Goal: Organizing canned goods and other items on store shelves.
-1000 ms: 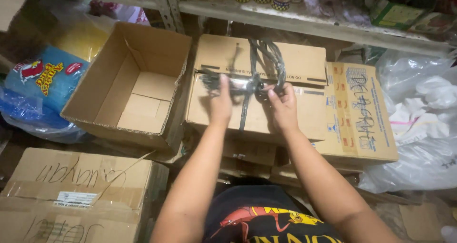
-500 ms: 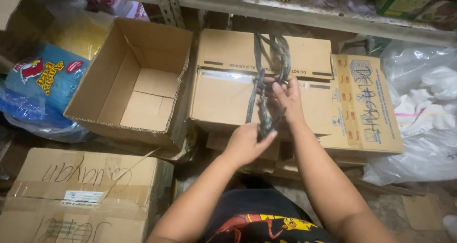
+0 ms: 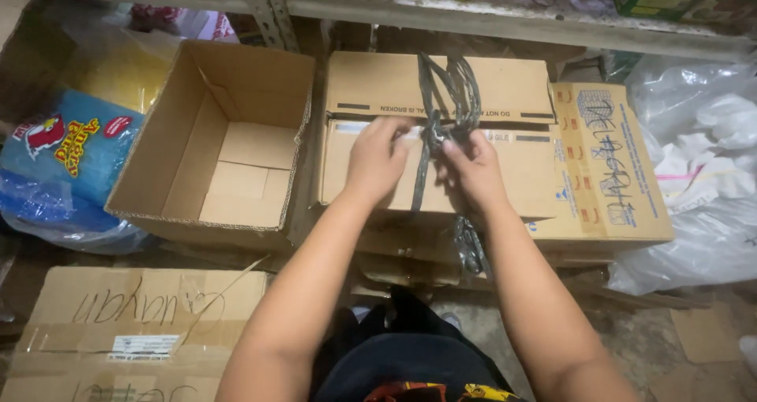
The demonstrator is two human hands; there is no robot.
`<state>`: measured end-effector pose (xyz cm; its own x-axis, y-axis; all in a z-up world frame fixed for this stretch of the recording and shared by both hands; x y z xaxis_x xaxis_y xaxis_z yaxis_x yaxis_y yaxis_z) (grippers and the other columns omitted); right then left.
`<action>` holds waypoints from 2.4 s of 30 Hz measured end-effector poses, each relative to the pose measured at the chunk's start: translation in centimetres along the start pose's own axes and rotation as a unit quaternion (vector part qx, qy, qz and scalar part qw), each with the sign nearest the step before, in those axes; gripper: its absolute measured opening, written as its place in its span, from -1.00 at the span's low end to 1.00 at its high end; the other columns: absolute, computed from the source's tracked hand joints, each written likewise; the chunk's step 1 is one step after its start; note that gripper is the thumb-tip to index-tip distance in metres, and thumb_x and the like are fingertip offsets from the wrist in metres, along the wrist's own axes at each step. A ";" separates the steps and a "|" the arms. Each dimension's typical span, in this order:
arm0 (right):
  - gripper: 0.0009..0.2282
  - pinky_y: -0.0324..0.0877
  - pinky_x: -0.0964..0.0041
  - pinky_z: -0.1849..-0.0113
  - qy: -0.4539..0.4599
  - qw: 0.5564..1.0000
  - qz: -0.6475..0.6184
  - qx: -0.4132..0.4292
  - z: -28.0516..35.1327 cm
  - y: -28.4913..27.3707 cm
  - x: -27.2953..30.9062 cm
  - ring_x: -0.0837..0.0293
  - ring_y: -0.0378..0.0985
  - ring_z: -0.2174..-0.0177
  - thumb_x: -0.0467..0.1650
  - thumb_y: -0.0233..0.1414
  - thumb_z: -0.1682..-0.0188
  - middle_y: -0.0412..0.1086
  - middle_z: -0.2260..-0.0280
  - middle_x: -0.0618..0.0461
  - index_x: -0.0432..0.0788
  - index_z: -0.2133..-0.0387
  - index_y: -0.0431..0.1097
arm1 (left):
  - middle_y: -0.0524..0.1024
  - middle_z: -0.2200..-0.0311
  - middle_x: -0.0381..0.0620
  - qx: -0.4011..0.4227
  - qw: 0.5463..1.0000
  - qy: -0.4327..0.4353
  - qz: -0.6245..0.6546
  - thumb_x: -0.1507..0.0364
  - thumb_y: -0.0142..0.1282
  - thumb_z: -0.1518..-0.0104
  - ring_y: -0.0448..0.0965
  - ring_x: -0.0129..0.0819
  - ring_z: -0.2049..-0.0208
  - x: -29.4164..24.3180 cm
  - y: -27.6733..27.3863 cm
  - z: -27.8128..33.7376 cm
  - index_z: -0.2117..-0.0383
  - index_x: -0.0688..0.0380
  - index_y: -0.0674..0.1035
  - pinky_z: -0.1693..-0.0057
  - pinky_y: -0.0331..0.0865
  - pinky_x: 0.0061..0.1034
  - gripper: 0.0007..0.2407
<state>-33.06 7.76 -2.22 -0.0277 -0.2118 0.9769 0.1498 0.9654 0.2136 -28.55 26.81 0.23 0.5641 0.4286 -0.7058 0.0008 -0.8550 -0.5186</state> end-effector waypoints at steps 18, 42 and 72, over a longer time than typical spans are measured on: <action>-0.49 0.41 0.44 0.56 -0.058 0.994 0.020 -0.088 2.4 1.2 0.6 0.25 0.54 0.51 -0.59 0.08 0.04 0.47 0.31 -0.01 -0.14 -0.18 0.06 | 0.56 0.22 -0.01 -0.026 1.000 0.006 0.015 0.47 0.20 -0.04 0.56 -0.03 0.16 1.2 4.7 -0.6 0.18 0.11 0.55 -0.01 0.40 -0.17 -0.79; -0.83 0.49 0.28 0.20 -0.163 0.911 0.354 -0.132 -1.2 3.0 1.7 0.02 0.61 0.25 -0.52 0.22 0.09 0.54 0.28 -0.06 -0.27 0.22 0.57 | 0.56 0.23 -0.03 -0.058 0.995 0.021 0.077 0.48 0.17 -0.10 0.56 -0.01 0.12 0.3 3.3 0.3 0.25 0.06 0.61 0.03 0.45 -0.21 -0.88; -0.74 0.32 -0.33 0.27 0.061 0.836 0.418 -0.349 -9.5 -24.1 7.9 -0.37 0.54 0.26 -0.35 0.16 0.04 0.51 0.28 -0.27 -0.17 0.10 0.53 | 0.70 0.29 -0.11 -0.014 0.933 -0.233 0.273 0.15 -0.19 -0.33 0.69 -0.23 0.27 2.8 3.5 -0.1 0.45 0.08 0.59 0.13 0.51 -0.29 -0.63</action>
<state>-27.48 -18.63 0.27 0.4705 0.4383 0.7658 0.6081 0.4679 -0.6413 -26.89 24.96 -3.48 0.0657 0.0015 -0.9978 -0.1558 -0.9877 -0.0117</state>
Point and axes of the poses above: each hand's wrist, its own z-axis away from the middle knuckle, its own y-axis out of the palm, x = y × z, the point moved 1 cm from there along -z, towards the middle knuckle
